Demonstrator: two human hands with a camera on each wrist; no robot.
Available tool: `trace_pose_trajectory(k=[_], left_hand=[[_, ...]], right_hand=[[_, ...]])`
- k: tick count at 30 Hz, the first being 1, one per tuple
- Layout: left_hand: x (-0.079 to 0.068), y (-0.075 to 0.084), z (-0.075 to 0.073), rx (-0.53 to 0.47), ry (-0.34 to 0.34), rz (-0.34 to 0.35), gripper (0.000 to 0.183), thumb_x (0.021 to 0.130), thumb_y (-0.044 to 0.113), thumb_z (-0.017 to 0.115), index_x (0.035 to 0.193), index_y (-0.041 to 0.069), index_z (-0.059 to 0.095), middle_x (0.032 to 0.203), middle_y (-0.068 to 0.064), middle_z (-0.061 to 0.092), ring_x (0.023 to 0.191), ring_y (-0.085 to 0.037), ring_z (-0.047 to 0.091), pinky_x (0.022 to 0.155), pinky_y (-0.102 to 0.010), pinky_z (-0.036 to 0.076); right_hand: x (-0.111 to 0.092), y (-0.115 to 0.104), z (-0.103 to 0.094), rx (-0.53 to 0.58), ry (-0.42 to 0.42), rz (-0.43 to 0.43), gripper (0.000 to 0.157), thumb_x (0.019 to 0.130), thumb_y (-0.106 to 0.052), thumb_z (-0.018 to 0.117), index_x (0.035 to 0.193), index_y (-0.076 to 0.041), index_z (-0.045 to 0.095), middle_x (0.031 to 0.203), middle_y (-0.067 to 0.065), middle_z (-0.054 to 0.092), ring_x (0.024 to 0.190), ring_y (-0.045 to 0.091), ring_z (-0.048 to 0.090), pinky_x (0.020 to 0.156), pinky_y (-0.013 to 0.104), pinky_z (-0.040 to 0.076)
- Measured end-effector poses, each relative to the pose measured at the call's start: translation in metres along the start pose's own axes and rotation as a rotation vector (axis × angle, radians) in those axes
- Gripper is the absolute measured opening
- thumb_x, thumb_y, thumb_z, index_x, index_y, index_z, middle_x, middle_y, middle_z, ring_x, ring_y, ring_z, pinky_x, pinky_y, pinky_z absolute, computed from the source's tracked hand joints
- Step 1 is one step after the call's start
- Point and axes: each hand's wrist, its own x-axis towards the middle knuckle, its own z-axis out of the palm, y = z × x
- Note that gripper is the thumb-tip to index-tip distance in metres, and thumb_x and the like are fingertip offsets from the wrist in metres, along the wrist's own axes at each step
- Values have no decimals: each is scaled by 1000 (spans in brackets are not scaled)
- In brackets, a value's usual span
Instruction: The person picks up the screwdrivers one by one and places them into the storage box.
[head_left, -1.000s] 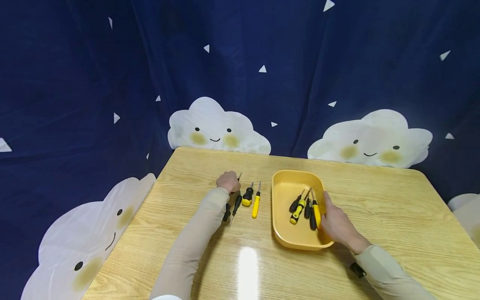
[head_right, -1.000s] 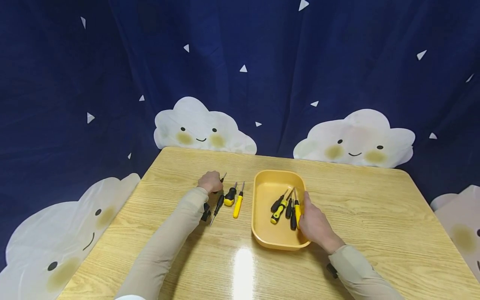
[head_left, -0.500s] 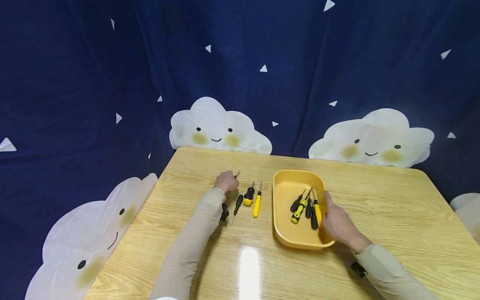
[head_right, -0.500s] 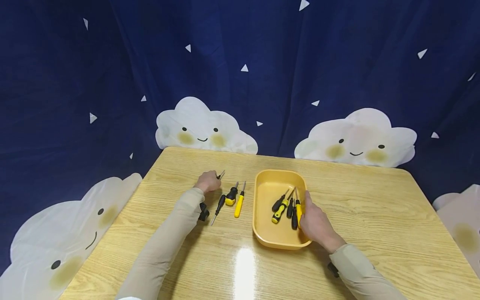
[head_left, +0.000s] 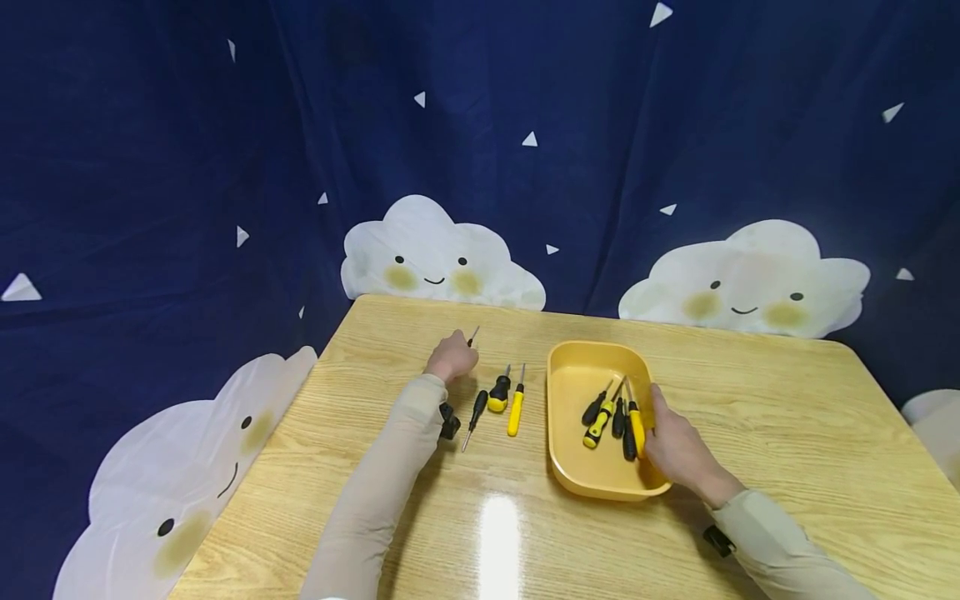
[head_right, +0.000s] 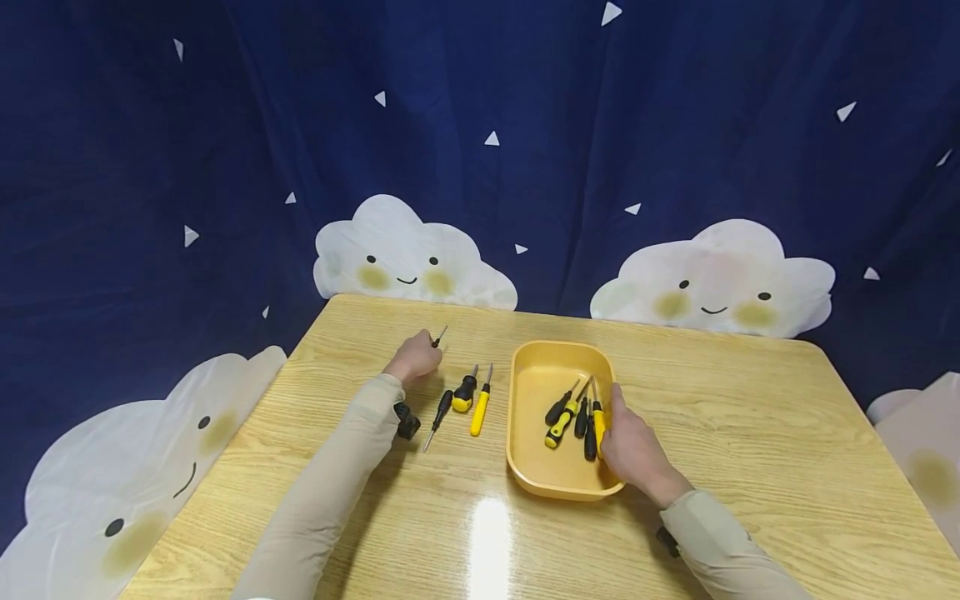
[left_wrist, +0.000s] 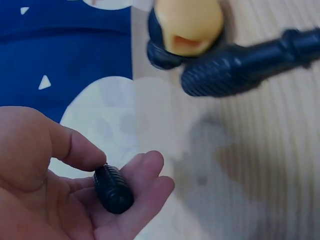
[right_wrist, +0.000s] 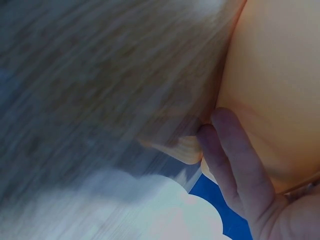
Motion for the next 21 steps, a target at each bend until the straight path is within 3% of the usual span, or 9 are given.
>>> trace_pose_trajectory(k=[7,13,17,19,21], left_hand=[[-8,12,-2,-123,-34,89,32,96,13,36,125,3,42,83,-16,56,47,-16,39,42,-29,32],[-17,27,-1,-237,-64,149,37,97,11,34,133,6,38,95,-23,57,46,-15,40,48,-35,39],[-20,35,0,-287,-68,164,31,96,11,37,126,3,41,106,-23,55,68,-29,62,61,-39,48],[-21,39,0,-298,-62,171,28,96,10,38,122,2,42,107,-22,54,84,-34,65,63,-37,51],[-23,43,1,-309,-63,178,27,95,10,38,121,1,42,105,-22,56,87,-34,66,62,-33,52]], right_hand=[[1,1,0,-8,1,2,71,87,-1,41,146,10,4,81,20,61,57,19,50,51,32,43],[1,1,1,1,-4,5,72,87,-1,41,147,8,2,88,27,61,57,19,51,51,32,43],[0,1,0,-2,5,-1,72,87,-1,42,146,9,3,93,32,60,59,21,53,53,34,44],[0,0,0,-1,7,-2,72,87,-1,43,146,9,3,95,33,60,60,21,53,53,34,45],[0,0,0,1,6,-1,72,87,-1,43,146,9,3,98,34,59,60,21,54,53,34,45]])
